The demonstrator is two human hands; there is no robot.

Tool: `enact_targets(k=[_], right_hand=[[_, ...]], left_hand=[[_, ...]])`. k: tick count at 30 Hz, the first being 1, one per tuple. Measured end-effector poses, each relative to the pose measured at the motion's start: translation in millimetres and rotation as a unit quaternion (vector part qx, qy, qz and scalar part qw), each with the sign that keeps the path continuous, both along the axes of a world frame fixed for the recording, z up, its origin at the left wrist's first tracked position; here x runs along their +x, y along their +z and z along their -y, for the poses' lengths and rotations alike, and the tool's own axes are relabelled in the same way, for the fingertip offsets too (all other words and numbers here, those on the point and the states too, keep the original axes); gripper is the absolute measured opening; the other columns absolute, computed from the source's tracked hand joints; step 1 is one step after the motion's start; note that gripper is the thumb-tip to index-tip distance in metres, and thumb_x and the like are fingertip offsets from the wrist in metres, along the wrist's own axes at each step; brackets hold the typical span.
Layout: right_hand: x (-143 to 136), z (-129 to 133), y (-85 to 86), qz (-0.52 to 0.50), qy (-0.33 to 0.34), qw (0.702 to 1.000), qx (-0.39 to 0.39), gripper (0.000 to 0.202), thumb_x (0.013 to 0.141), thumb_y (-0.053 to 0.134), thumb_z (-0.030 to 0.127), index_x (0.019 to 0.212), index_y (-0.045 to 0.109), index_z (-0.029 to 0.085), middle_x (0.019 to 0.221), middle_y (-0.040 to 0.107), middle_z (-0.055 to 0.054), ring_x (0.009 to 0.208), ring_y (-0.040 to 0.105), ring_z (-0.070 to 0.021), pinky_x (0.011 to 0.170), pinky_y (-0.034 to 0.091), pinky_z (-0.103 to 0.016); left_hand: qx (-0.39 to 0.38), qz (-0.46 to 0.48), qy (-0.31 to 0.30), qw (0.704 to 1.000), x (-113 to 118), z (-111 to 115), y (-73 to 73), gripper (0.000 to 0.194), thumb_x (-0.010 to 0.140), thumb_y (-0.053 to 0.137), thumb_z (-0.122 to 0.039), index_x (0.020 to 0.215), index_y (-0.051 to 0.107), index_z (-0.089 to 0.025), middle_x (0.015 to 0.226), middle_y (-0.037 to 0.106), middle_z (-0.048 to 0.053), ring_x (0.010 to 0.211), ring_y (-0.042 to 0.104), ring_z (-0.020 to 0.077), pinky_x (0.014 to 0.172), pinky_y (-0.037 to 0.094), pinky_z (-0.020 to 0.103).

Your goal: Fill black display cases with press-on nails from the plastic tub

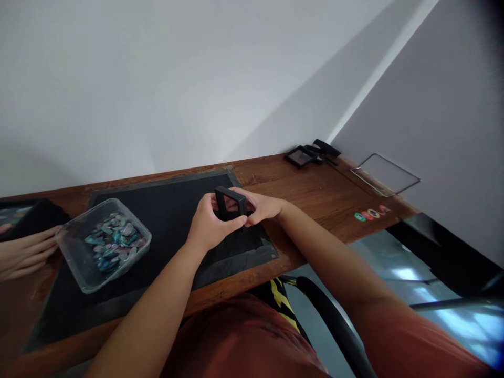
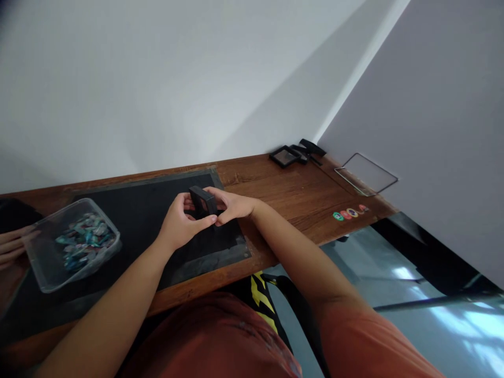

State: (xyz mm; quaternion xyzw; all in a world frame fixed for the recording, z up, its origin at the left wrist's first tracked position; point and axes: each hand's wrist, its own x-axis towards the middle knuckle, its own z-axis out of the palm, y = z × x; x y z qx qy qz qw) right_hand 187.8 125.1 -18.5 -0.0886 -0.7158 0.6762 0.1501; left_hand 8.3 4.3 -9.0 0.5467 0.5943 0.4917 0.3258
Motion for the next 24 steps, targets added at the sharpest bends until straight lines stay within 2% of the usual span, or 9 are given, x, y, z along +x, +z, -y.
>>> enact_targets(k=[4, 7, 9, 11, 13, 15, 20, 24], right_hand=[[0.6, -3.7, -3.5, -0.020, 0.024, 0.999, -0.021, 0.089, 0.062, 0.083, 0.019, 0.143, 0.045, 0.019, 0.144, 0.058, -0.013, 0.135, 0.056, -0.0279, 0.123, 0.035, -0.054], [2.5, -7.8, -6.4, -0.020, 0.030, 0.999, -0.036, 0.091, 0.060, 0.080, 0.017, 0.145, 0.046, 0.019, 0.147, 0.056, -0.014, 0.139, 0.053, -0.0285, 0.124, 0.033, -0.054], [5.4, -10.1, -6.0, -0.026, 0.035, 0.996, -0.073, 0.087, 0.058, 0.075, 0.017, 0.142, 0.051, 0.017, 0.145, 0.058, -0.014, 0.138, 0.053, -0.0291, 0.124, 0.033, -0.054], [9.5, -11.9, -2.8, -0.039, 0.037, 0.992, -0.114, 0.080, 0.058, 0.067, 0.023, 0.137, 0.054, 0.015, 0.142, 0.060, -0.016, 0.135, 0.056, -0.0299, 0.121, 0.037, -0.054], [14.4, -13.2, 2.4, -0.048, 0.030, 0.988, -0.141, 0.078, 0.060, 0.058, 0.031, 0.136, 0.055, 0.013, 0.139, 0.063, -0.018, 0.130, 0.060, -0.0307, 0.116, 0.043, -0.054], [19.0, -14.3, 8.5, -0.043, 0.013, 0.984, -0.170, 0.076, 0.064, 0.053, 0.036, 0.136, 0.055, 0.012, 0.135, 0.066, -0.018, 0.124, 0.064, -0.0304, 0.110, 0.049, -0.052], [26.8, -17.1, 18.1, -0.017, -0.032, 0.973, -0.227, 0.074, 0.077, 0.046, 0.049, 0.139, 0.055, 0.010, 0.119, 0.074, -0.015, 0.097, 0.073, -0.0285, 0.083, 0.060, -0.042], [31.2, -22.2, 17.3, 0.007, -0.040, 0.974, -0.224, 0.072, 0.080, 0.046, 0.054, 0.134, 0.059, 0.007, 0.107, 0.078, -0.016, 0.083, 0.075, -0.0290, 0.078, 0.061, -0.042]], left_hand=[[-0.005, 0.022, -0.037, 0.999, -3.7, -0.7, 4.0, 0.061, 0.063, 0.092, -0.044, 0.109, 0.060, -0.018, 0.109, 0.069, 0.009, 0.102, 0.065, 0.0255, 0.083, 0.053, 0.037], [-0.005, 0.048, -0.065, 0.997, -8.0, -3.8, 0.2, 0.064, 0.063, 0.091, -0.043, 0.113, 0.059, -0.019, 0.111, 0.068, 0.010, 0.103, 0.065, 0.0254, 0.080, 0.052, 0.034], [-0.004, 0.076, -0.092, 0.993, -11.2, -5.7, -3.6, 0.070, 0.064, 0.090, -0.043, 0.120, 0.056, -0.019, 0.113, 0.066, 0.009, 0.103, 0.065, 0.0246, 0.082, 0.053, 0.034], [0.003, 0.111, -0.123, 0.986, -13.6, -6.5, -6.0, 0.082, 0.065, 0.087, -0.043, 0.133, 0.047, -0.023, 0.119, 0.064, 0.009, 0.105, 0.067, 0.0232, 0.090, 0.054, 0.037], [0.014, 0.142, -0.152, 0.978, -14.5, -5.7, -5.4, 0.097, 0.067, 0.085, -0.043, 0.147, 0.031, -0.030, 0.128, 0.061, 0.008, 0.109, 0.068, 0.0223, 0.098, 0.054, 0.039], [0.023, 0.174, -0.180, 0.968, -13.8, -3.4, -1.9, 0.101, 0.069, 0.085, -0.039, 0.150, 0.024, -0.036, 0.133, 0.059, 0.006, 0.114, 0.068, 0.0221, 0.105, 0.052, 0.041], [0.015, 0.218, -0.211, 0.953, -10.6, 3.5, 7.9, 0.085, 0.067, 0.089, -0.036, 0.138, 0.041, -0.032, 0.125, 0.063, 0.006, 0.118, 0.066, 0.0235, 0.109, 0.049, 0.041], [-0.005, 0.215, -0.231, 0.949, -11.9, 6.3, 6.7, 0.082, 0.065, 0.090, -0.032, 0.132, 0.042, -0.030, 0.123, 0.064, 0.006, 0.116, 0.066, 0.0228, 0.109, 0.048, 0.041]])
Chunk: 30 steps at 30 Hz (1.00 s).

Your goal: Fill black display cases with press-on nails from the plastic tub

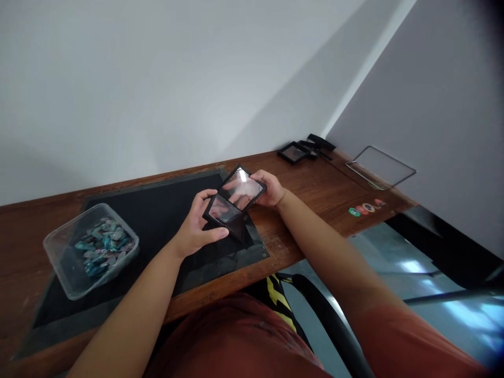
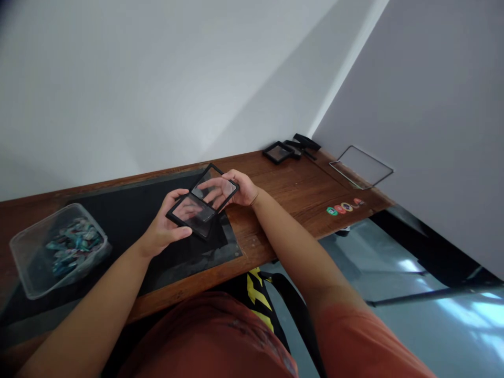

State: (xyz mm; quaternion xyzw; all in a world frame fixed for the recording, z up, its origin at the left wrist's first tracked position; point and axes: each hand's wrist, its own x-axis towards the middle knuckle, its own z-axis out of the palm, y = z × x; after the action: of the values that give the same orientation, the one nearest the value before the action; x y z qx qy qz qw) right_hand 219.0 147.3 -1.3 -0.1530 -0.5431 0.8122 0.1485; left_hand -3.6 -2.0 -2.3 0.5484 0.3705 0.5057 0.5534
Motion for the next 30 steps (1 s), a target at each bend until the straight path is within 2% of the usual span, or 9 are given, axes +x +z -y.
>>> enact_targets(k=[6, 10, 13, 15, 18, 21, 24, 27, 30], right_hand=[[1.4, -4.3, -2.1, 0.030, 0.016, 0.999, 0.013, 0.075, 0.080, 0.049, 0.059, 0.133, 0.058, 0.007, 0.110, 0.077, -0.018, 0.081, 0.076, -0.0283, 0.080, 0.060, -0.043], [-1.7, 3.3, 6.3, 0.003, -0.008, 1.000, 0.023, 0.074, 0.087, 0.048, 0.067, 0.140, 0.053, 0.016, 0.139, 0.066, -0.016, 0.098, 0.074, -0.0257, 0.081, 0.062, -0.039], [-5.1, 7.8, 8.6, 0.004, -0.017, 0.997, 0.074, 0.075, 0.085, 0.056, 0.071, 0.143, 0.051, 0.023, 0.148, 0.060, -0.013, 0.097, 0.074, -0.0241, 0.076, 0.063, -0.037], [-9.1, 7.8, 3.4, 0.046, -0.080, 0.985, 0.148, 0.069, 0.086, 0.060, 0.069, 0.138, 0.055, 0.024, 0.142, 0.064, -0.013, 0.088, 0.074, -0.0216, 0.071, 0.062, -0.035], [-17.2, 3.6, -11.7, 0.102, -0.182, 0.948, 0.239, 0.050, 0.086, 0.067, 0.060, 0.117, 0.064, 0.020, 0.121, 0.073, -0.012, 0.083, 0.070, -0.0191, 0.069, 0.058, -0.032], [-23.0, -1.1, -24.3, 0.115, -0.223, 0.922, 0.294, 0.040, 0.082, 0.074, 0.055, 0.096, 0.067, 0.018, 0.099, 0.073, -0.008, 0.085, 0.066, -0.0194, 0.077, 0.056, -0.034], [-23.2, -3.1, -26.7, 0.128, -0.231, 0.900, 0.347, 0.038, 0.080, 0.076, 0.054, 0.088, 0.070, 0.017, 0.088, 0.070, -0.006, 0.082, 0.062, -0.0200, 0.088, 0.053, -0.042], [-20.3, -3.8, -23.9, 0.139, -0.227, 0.885, 0.381, 0.037, 0.081, 0.074, 0.052, 0.090, 0.072, 0.017, 0.090, 0.071, -0.007, 0.084, 0.063, -0.0228, 0.094, 0.051, -0.049], [-18.1, -4.2, -23.4, 0.143, -0.227, 0.877, 0.399, 0.039, 0.082, 0.073, 0.052, 0.099, 0.073, 0.017, 0.099, 0.073, -0.011, 0.091, 0.065, -0.0268, 0.098, 0.050, -0.054]], left_hand=[[-0.006, -0.035, -0.003, 0.999, -4.5, 1.7, -4.6, 0.081, 0.065, 0.091, -0.032, 0.130, 0.044, -0.029, 0.123, 0.065, 0.007, 0.117, 0.066, 0.0234, 0.104, 0.050, 0.039], [0.014, -0.067, 0.058, 0.996, -5.7, 1.8, -10.1, 0.077, 0.065, 0.090, -0.038, 0.125, 0.043, -0.026, 0.126, 0.065, 0.009, 0.119, 0.065, 0.0237, 0.107, 0.049, 0.040], [0.035, -0.109, 0.122, 0.986, -5.9, 1.7, -15.0, 0.076, 0.067, 0.088, -0.043, 0.125, 0.041, -0.024, 0.130, 0.062, 0.011, 0.126, 0.061, 0.0256, 0.112, 0.046, 0.043], [0.045, -0.153, 0.155, 0.975, -5.2, 2.9, -16.6, 0.077, 0.066, 0.089, -0.043, 0.126, 0.044, -0.023, 0.132, 0.061, 0.013, 0.129, 0.058, 0.0278, 0.116, 0.042, 0.047], [0.050, -0.224, 0.184, 0.956, -3.9, 5.3, -17.7, 0.072, 0.065, 0.092, -0.042, 0.123, 0.053, -0.023, 0.133, 0.060, 0.013, 0.133, 0.055, 0.0309, 0.122, 0.035, 0.052], [0.046, -0.276, 0.204, 0.938, -5.1, 5.0, -20.6, 0.066, 0.067, 0.091, -0.043, 0.120, 0.059, -0.023, 0.133, 0.060, 0.013, 0.137, 0.052, 0.0344, 0.123, 0.033, 0.057], [0.042, -0.313, 0.218, 0.923, -5.5, 5.2, -20.5, 0.057, 0.071, 0.088, -0.042, 0.117, 0.062, -0.024, 0.137, 0.059, 0.014, 0.148, 0.041, 0.0393, 0.123, 0.031, 0.061], [0.066, -0.339, 0.221, 0.912, 1.9, 16.3, -2.0, 0.042, 0.083, 0.078, -0.037, 0.120, 0.062, -0.026, 0.146, 0.057, 0.012, 0.153, 0.035, 0.0344, 0.125, 0.030, 0.055], [0.094, -0.362, 0.214, 0.902, 6.6, 42.9, 42.0, 0.039, 0.087, 0.074, -0.037, 0.124, 0.063, -0.029, 0.137, 0.066, 0.006, 0.133, 0.058, 0.0270, 0.118, 0.041, 0.044]])
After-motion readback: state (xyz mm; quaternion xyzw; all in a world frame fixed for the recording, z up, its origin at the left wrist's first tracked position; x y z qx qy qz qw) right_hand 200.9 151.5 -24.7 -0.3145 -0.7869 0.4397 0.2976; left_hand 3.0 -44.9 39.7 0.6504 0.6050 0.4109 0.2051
